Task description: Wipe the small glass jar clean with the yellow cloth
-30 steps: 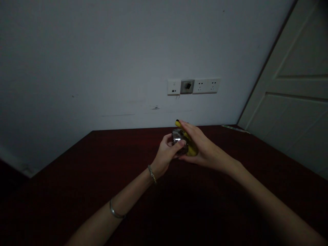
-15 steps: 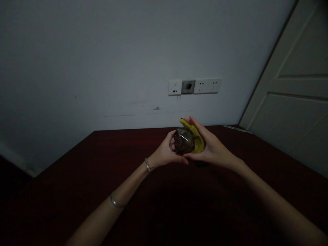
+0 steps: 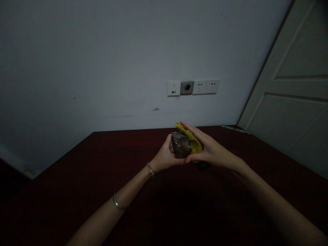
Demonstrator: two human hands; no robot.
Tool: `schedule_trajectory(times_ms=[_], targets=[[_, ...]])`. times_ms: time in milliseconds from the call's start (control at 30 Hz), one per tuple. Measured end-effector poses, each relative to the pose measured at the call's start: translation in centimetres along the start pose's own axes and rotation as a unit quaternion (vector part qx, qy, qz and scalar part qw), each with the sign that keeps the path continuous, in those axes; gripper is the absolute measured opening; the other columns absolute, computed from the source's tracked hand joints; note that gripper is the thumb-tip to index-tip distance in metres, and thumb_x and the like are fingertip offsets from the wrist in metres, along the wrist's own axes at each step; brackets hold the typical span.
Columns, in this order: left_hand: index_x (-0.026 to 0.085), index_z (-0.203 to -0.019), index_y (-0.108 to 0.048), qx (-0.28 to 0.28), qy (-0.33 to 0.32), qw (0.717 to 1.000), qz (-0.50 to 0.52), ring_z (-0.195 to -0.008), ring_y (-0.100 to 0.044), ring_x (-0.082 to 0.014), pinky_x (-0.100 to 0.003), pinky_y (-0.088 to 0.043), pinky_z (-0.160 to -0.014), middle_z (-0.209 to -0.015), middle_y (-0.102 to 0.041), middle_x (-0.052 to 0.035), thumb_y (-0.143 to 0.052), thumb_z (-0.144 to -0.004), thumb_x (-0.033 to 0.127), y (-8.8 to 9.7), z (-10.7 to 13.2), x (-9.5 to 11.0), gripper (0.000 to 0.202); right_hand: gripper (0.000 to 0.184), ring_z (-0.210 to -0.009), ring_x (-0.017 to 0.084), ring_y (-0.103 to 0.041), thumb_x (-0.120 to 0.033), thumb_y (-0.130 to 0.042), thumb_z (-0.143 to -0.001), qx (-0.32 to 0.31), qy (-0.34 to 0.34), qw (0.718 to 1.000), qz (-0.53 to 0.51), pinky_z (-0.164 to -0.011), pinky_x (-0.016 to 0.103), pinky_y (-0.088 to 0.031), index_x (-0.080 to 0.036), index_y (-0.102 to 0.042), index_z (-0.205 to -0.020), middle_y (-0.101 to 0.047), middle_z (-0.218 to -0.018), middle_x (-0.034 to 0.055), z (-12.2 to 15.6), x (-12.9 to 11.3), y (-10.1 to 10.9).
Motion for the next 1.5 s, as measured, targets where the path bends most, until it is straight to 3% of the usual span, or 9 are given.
schedule_trajectory(times_ms=[400, 533, 700, 833, 967, 1100, 1233, 1367, 1500], targets=[[0.020, -0.116, -0.043, 0.008, -0.009, 1.000, 0.003, -0.111, -0.057, -0.0267, -0.044, -0.044, -0.097, -0.117, -0.057, -0.0093, -0.087, -0.047, 0.015, -0.1, -0.2, -0.1, 0.082, 0.092, -0.136, 0.028, -0.033, -0.034, -0.077, -0.069, 0.016, -0.012, 1.000, -0.010, -0.111, 0.054, -0.027, -0.031, -0.026, -0.146, -0.033, -0.151, 0.0090, -0.2, 0.1, -0.2], [0.020, -0.114, -0.045, 0.012, -0.016, 1.000, -0.006, -0.112, -0.057, -0.0273, -0.043, -0.044, -0.097, -0.117, -0.058, -0.0095, -0.087, -0.048, 0.016, 0.1, -0.2, 0.3, 0.079, 0.079, -0.133, 0.027, -0.039, -0.034, -0.074, -0.074, 0.026, 0.010, 0.999, -0.036, -0.108, 0.055, -0.031, -0.034, -0.033, -0.142, -0.039, -0.147, 0.0058, -0.2, 0.6, 0.0], [0.019, -0.114, -0.047, 0.007, -0.021, 0.999, -0.025, -0.110, -0.058, -0.0275, -0.043, -0.045, -0.096, -0.116, -0.059, -0.0099, -0.086, -0.049, 0.018, 0.3, 0.0, 0.4, 0.075, 0.075, -0.127, 0.026, -0.047, -0.032, -0.077, -0.071, 0.033, 0.008, 0.998, -0.048, -0.108, 0.052, -0.035, -0.034, -0.042, -0.138, -0.048, -0.142, 0.0029, 0.0, 0.8, 0.6], [0.019, -0.113, -0.048, 0.020, -0.008, 0.999, -0.023, -0.107, -0.060, -0.0278, -0.042, -0.048, -0.092, -0.109, -0.061, -0.0092, -0.086, -0.049, 0.020, 0.8, 0.1, 0.1, 0.074, 0.073, -0.127, 0.026, -0.048, -0.029, -0.074, -0.074, 0.011, 0.022, 1.000, 0.009, -0.108, 0.051, -0.036, -0.033, -0.040, -0.139, -0.047, -0.142, 0.0018, 0.0, 0.2, 1.1], [0.021, -0.113, -0.048, 0.038, 0.018, 0.999, -0.027, -0.103, -0.061, -0.0271, -0.041, -0.049, -0.089, -0.096, -0.064, -0.0073, -0.085, -0.052, 0.023, 1.1, 0.1, 0.1, 0.071, 0.063, -0.130, 0.023, -0.045, -0.016, -0.061, -0.083, -0.012, 0.044, 0.998, 0.052, -0.109, 0.048, -0.036, -0.034, -0.039, -0.139, -0.045, -0.144, -0.0008, 0.1, -0.4, 1.2], [0.021, -0.112, -0.048, 0.047, 0.019, 0.998, -0.032, -0.097, -0.063, -0.0248, -0.039, -0.050, -0.086, -0.092, -0.064, -0.0060, -0.085, -0.052, 0.025, 1.3, 0.1, -0.1, 0.071, 0.066, -0.132, 0.021, -0.042, -0.006, -0.052, -0.084, -0.024, 0.053, 0.996, 0.068, -0.111, 0.047, -0.034, -0.034, -0.036, -0.141, -0.042, -0.145, -0.0033, 0.2, -0.5, 1.0], [0.020, -0.111, -0.048, 0.049, 0.023, 0.998, -0.044, -0.089, -0.065, -0.0221, -0.036, -0.051, -0.082, -0.089, -0.064, -0.0054, -0.084, -0.053, 0.025, 1.5, 0.1, -0.5, 0.069, 0.069, -0.130, 0.021, -0.044, -0.004, -0.053, -0.082, -0.044, 0.054, 0.995, 0.071, -0.110, 0.046, -0.036, -0.036, -0.034, -0.141, -0.042, -0.145, -0.0044, 0.3, -0.5, 1.2], [0.020, -0.114, -0.045, 0.041, 0.030, 0.997, -0.050, -0.077, -0.065, -0.0188, -0.032, -0.054, -0.068, -0.089, -0.063, -0.0051, -0.083, -0.056, 0.027, 1.9, 0.0, -0.8, 0.070, 0.063, -0.130, 0.020, -0.043, -0.006, -0.050, -0.085, -0.085, 0.062, 0.992, 0.063, -0.111, 0.042, -0.035, -0.035, -0.038, -0.140, -0.042, -0.145, -0.0057, 0.4, -1.2, 1.5], [0.020, -0.109, -0.049, 0.054, 0.002, 0.997, -0.054, -0.088, -0.063, -0.0203, -0.035, -0.053, -0.079, -0.102, -0.062, -0.0074, -0.084, -0.054, 0.025, 2.2, -0.3, -0.7, 0.066, 0.057, -0.130, 0.018, -0.044, -0.010, -0.048, -0.088, -0.073, 0.052, 0.993, 0.075, -0.110, 0.041, -0.036, -0.034, -0.039, -0.139, -0.044, -0.143, -0.0056, 0.4, -1.2, 1.7]])
Point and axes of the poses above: each hand's wrist, its own z-axis away from the middle knuckle, its own y-axis out of the back of the hand, x = y × z, the point moved 1 cm from there along -z, towards the middle knuckle
